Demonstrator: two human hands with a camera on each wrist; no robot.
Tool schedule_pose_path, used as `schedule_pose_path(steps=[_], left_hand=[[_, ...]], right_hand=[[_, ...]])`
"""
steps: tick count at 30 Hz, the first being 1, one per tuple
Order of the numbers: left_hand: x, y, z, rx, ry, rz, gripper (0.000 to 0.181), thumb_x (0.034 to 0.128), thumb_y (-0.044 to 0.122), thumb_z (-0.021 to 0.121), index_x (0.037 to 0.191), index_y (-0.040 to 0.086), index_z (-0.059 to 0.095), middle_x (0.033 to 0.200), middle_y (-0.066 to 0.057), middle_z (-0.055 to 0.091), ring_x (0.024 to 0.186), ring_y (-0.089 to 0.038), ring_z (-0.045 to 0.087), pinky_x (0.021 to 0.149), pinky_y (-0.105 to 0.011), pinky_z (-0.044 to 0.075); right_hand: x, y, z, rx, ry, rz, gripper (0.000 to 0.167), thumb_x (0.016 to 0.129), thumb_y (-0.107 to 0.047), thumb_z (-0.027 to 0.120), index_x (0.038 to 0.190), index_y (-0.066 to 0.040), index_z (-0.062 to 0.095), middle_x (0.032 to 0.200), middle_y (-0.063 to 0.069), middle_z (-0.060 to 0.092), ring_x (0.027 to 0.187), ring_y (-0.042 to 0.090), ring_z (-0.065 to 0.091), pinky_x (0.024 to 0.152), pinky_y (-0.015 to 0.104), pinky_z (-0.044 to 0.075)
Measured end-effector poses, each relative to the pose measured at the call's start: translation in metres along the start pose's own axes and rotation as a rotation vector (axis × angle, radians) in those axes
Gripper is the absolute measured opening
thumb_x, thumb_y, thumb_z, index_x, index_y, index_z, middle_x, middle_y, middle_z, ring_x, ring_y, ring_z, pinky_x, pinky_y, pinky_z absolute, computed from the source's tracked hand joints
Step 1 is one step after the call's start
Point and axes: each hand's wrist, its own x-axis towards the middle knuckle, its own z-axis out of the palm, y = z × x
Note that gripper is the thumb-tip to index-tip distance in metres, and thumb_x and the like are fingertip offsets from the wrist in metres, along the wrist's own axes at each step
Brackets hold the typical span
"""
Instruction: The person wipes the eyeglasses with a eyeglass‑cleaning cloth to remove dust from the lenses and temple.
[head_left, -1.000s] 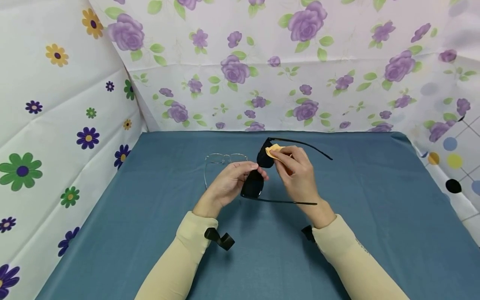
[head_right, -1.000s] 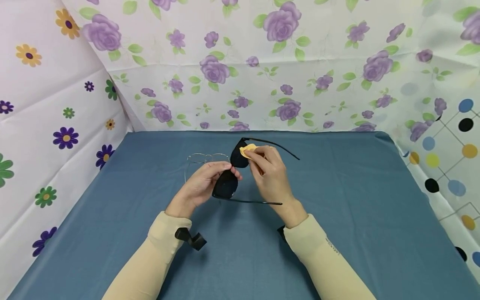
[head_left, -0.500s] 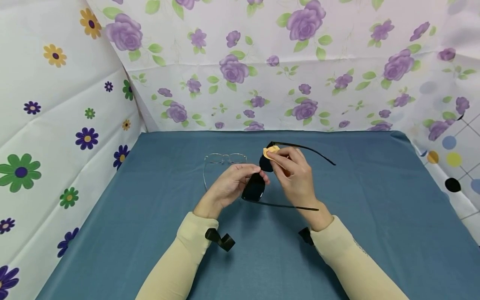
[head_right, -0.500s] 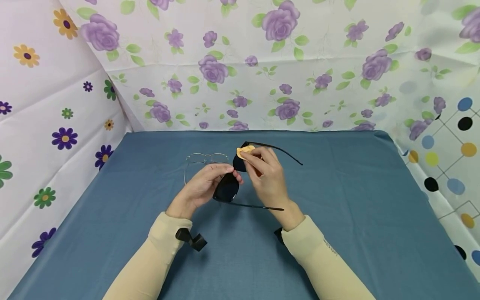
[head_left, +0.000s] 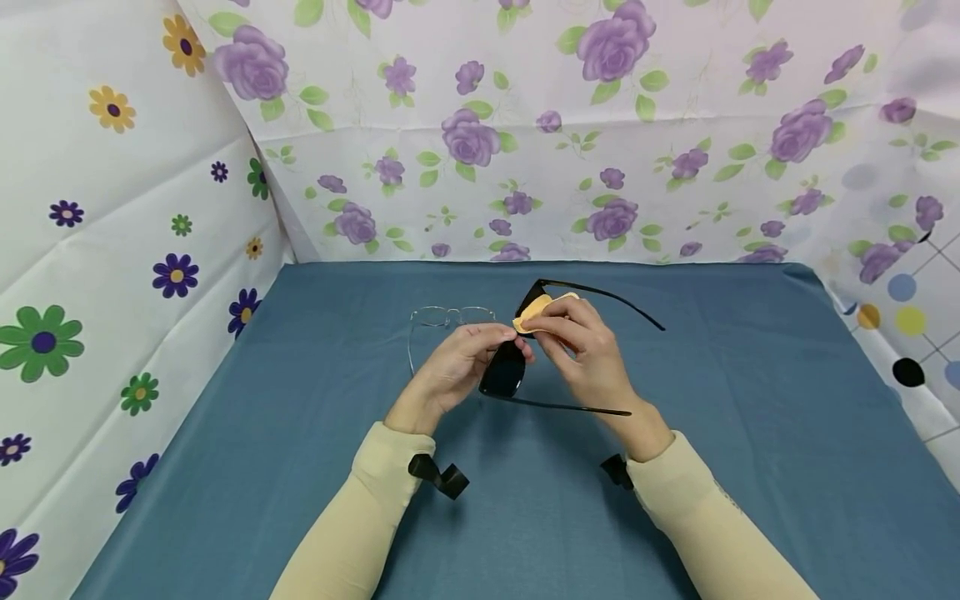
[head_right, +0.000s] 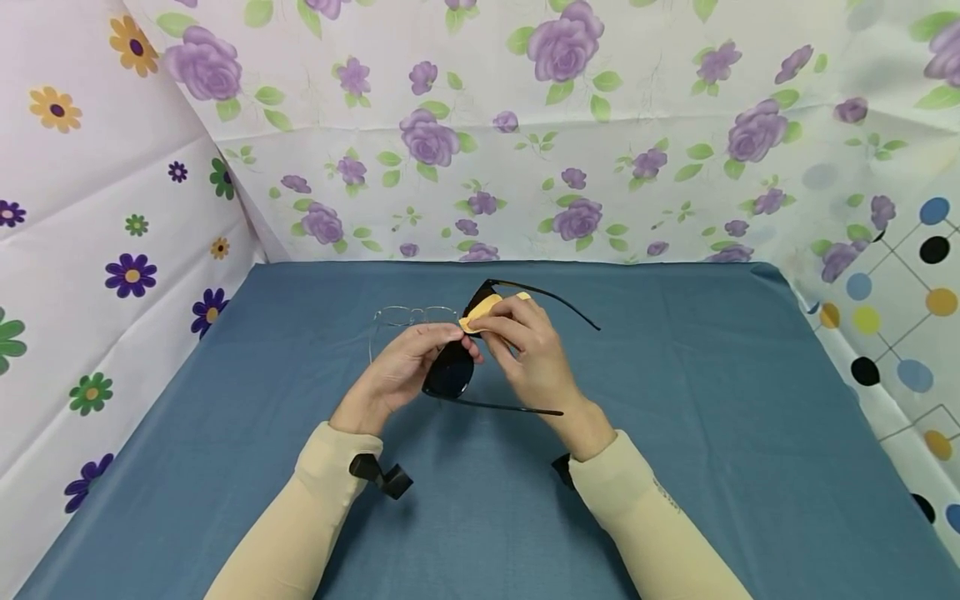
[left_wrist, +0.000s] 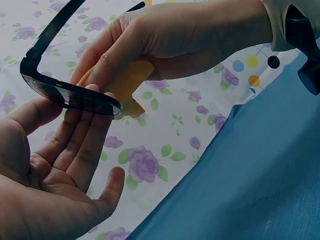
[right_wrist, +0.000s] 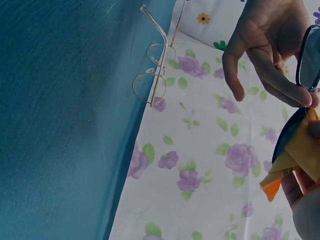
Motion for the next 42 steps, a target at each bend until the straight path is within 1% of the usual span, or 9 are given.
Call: schedule_pose_path(steps=[2,8,12,19,24,29,33,37,42], left_hand=[[0.0,0.001,-0.001,0.006,0.005,0.011,0.028,0.1072,0.016,0.055,0.093,0.011,0.078,0.092,-0.004,0.076,0.096,-0.019,0.073,0.086,-0.031,0.059],[-0.002,0.004,-0.001,0.014,0.008,0.024,0.026,0.1066,0.017,0.056,0.095,0.01,0.078,0.093,-0.004,0.077,0.097,-0.019,0.074,0.085,-0.031,0.06],[-0.004,0.007,-0.001,0.015,0.02,0.043,0.027,0.1068,0.018,0.056,0.094,0.012,0.079,0.094,-0.004,0.077,0.1,-0.02,0.074,0.087,-0.03,0.059],[-0.004,0.007,-0.002,0.026,0.027,0.054,0.028,0.1071,0.019,0.056,0.093,0.013,0.079,0.095,-0.004,0.077,0.103,-0.022,0.072,0.091,-0.032,0.058],[-0.003,0.006,-0.001,0.017,0.011,0.04,0.029,0.1074,0.019,0.055,0.091,0.013,0.078,0.095,-0.005,0.077,0.102,-0.022,0.072,0.09,-0.032,0.058],[-0.002,0.004,0.001,0.009,-0.006,0.014,0.028,0.1067,0.018,0.055,0.09,0.012,0.076,0.092,-0.004,0.076,0.099,-0.021,0.073,0.087,-0.031,0.059],[-0.001,0.002,0.003,0.024,-0.022,-0.006,0.026,0.1061,0.018,0.056,0.091,0.012,0.076,0.092,-0.004,0.076,0.097,-0.019,0.073,0.084,-0.031,0.058],[-0.001,0.0,0.004,0.033,-0.035,-0.017,0.026,0.1063,0.018,0.056,0.092,0.013,0.077,0.092,-0.003,0.076,0.095,-0.018,0.073,0.086,-0.031,0.059],[0.0,-0.001,0.004,0.034,-0.035,-0.024,0.027,0.1066,0.019,0.055,0.092,0.013,0.077,0.091,-0.003,0.075,0.095,-0.019,0.073,0.089,-0.032,0.058]], right_hand=[[0.0,0.0,-0.002,0.057,-0.032,0.03,0.023,0.091,0.014,0.071,0.106,-0.001,0.079,0.101,0.013,0.065,0.078,0.019,0.048,0.067,0.027,0.04],[-0.002,0.004,-0.01,0.231,-0.116,0.202,0.024,0.097,0.01,0.065,0.112,-0.003,0.078,0.105,0.008,0.062,0.084,0.019,0.051,0.068,0.026,0.045],[-0.002,0.007,-0.015,0.206,-0.129,0.246,0.021,0.098,0.007,0.066,0.111,-0.003,0.078,0.105,0.007,0.061,0.085,0.019,0.051,0.07,0.026,0.045],[-0.001,0.01,-0.019,0.108,-0.138,0.262,0.018,0.097,0.003,0.07,0.109,-0.005,0.08,0.103,0.005,0.062,0.088,0.018,0.052,0.074,0.027,0.047],[0.0,0.011,-0.022,0.033,-0.092,0.306,0.018,0.098,0.0,0.071,0.111,-0.007,0.08,0.107,0.006,0.062,0.094,0.019,0.055,0.079,0.023,0.049],[0.0,0.012,-0.022,0.033,-0.026,0.329,0.018,0.097,0.0,0.071,0.113,-0.004,0.08,0.111,0.011,0.066,0.101,0.022,0.06,0.085,0.016,0.052],[0.001,0.012,-0.018,0.054,0.039,0.314,0.02,0.097,-0.002,0.071,0.116,-0.004,0.079,0.111,0.011,0.068,0.102,0.021,0.059,0.086,0.015,0.052],[-0.001,0.008,-0.011,0.116,0.097,0.333,0.022,0.098,-0.002,0.07,0.118,-0.001,0.078,0.112,0.013,0.066,0.104,0.022,0.061,0.091,0.017,0.053],[-0.003,0.002,-0.007,0.199,0.088,0.384,0.02,0.099,0.0,0.07,0.117,0.002,0.077,0.119,0.016,0.066,0.113,0.022,0.06,0.096,0.02,0.053]])
